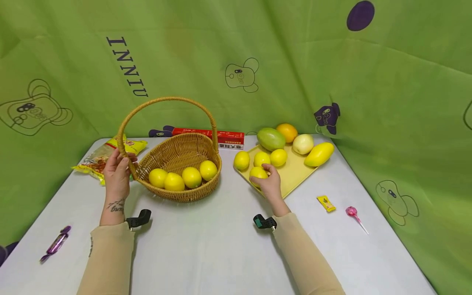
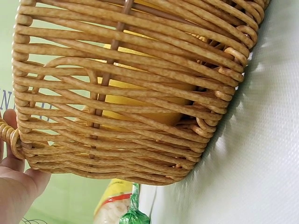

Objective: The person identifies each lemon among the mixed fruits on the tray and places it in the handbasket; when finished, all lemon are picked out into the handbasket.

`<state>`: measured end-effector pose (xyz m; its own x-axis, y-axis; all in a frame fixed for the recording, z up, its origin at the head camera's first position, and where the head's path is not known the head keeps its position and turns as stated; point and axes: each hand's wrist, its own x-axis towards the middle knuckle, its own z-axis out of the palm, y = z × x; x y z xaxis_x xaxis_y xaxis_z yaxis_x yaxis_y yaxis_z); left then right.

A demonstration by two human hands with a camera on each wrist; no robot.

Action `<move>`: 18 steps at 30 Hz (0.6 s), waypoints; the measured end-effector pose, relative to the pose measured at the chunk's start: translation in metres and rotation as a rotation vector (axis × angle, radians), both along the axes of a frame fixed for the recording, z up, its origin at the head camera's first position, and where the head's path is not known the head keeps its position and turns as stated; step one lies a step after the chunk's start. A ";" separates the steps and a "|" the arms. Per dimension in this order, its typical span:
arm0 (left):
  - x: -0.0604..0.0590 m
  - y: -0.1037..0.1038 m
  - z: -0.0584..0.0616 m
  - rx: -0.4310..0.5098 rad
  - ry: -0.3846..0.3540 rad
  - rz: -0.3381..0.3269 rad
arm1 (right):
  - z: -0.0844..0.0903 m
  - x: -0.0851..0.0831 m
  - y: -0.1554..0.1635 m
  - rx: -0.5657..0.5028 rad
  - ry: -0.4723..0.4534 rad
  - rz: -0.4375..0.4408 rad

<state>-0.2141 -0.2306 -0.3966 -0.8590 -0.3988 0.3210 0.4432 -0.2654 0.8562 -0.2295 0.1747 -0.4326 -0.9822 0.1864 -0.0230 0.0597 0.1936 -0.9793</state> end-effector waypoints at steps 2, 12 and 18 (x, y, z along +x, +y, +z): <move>0.000 0.000 0.000 -0.003 -0.008 0.002 | -0.002 0.000 0.000 0.013 0.004 -0.002; 0.001 0.001 0.001 -0.003 0.005 0.001 | 0.003 0.000 0.008 0.030 -0.004 0.009; 0.000 0.001 0.000 -0.001 0.018 -0.005 | 0.017 -0.002 0.011 -0.100 0.067 0.078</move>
<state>-0.2138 -0.2298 -0.3967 -0.8550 -0.3943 0.3368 0.4571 -0.2664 0.8486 -0.2318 0.1856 -0.4158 -0.9936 0.1095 0.0285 -0.0179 0.0961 -0.9952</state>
